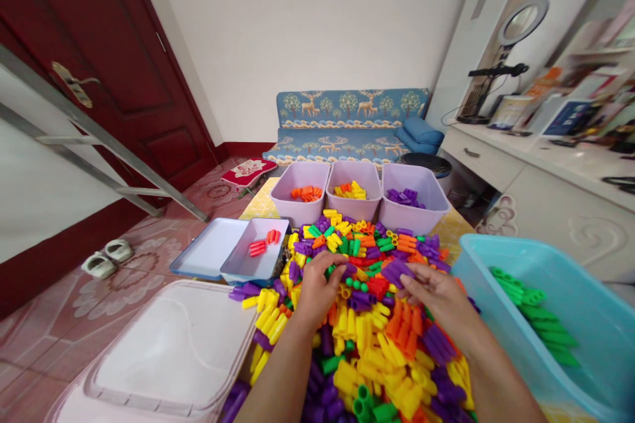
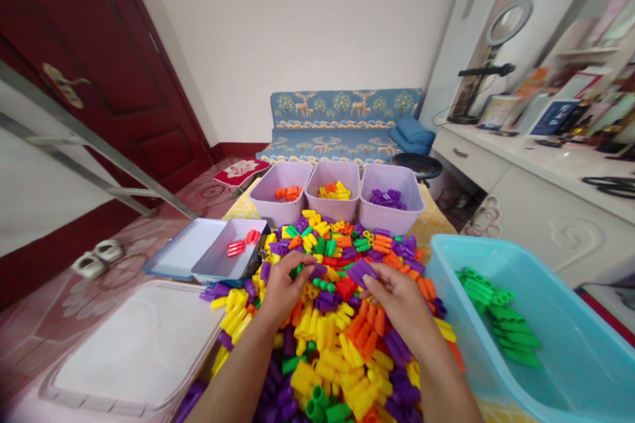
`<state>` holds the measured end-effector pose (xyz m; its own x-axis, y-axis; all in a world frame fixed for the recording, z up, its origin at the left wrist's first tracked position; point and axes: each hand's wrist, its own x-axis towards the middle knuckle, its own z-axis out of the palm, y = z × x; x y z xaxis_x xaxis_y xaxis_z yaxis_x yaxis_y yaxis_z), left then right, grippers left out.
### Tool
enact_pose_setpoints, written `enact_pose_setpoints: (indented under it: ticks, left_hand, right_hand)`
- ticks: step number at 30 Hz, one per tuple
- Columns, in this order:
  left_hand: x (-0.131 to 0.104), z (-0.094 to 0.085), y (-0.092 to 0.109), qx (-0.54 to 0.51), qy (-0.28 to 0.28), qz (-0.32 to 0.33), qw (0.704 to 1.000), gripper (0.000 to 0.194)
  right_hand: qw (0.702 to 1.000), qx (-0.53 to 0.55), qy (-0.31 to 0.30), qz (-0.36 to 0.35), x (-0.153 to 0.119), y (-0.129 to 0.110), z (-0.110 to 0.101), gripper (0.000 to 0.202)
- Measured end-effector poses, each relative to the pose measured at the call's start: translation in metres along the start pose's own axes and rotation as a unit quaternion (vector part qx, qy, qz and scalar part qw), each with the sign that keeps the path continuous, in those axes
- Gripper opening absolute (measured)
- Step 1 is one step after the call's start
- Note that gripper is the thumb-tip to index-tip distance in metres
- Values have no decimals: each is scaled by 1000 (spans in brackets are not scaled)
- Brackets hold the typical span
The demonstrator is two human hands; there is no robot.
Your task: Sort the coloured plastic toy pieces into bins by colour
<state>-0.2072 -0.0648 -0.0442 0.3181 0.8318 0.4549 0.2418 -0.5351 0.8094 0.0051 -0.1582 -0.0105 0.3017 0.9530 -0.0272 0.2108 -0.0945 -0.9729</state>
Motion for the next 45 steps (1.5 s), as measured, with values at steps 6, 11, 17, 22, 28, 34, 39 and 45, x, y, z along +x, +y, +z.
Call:
enact_pose_setpoints:
  ticks: [6,11,17,22,28,34,39,45]
  left_hand:
    - [0,0,2,-5,17,-5,1000,14]
    - [-1,0,2,-6,15,-10,1000,15]
    - [1,0,3,-16,14,-21,1000,14]
    - [1,-1,2,-38,22,-35,998,18]
    - [-1,-1,3,-24,13,-33,999,30]
    - [-1,1,0,49,-51,-24,997,37]
    - [-2,2,-3,67,-67,-41,995,40]
    - [-2,3,-5,62,-67,-47,995,40]
  right_hand:
    - [997,-31,40,-55,55,-32,-11,37]
    - [956,60,231,-170,95,-45,-13,61]
    - [977,-139,-60,-148,45,-7,54,51]
    - [958,-230,-71,-156,28,1,77,34]
    - [979,-153,28,-129,34,8,58,26]
    - [993,-71,6,-96,34,9,39,30]
    - [992,-62,34,-107,75,-28,-5,27]
    - [967,28,181,-177,113,-33,-13,67]
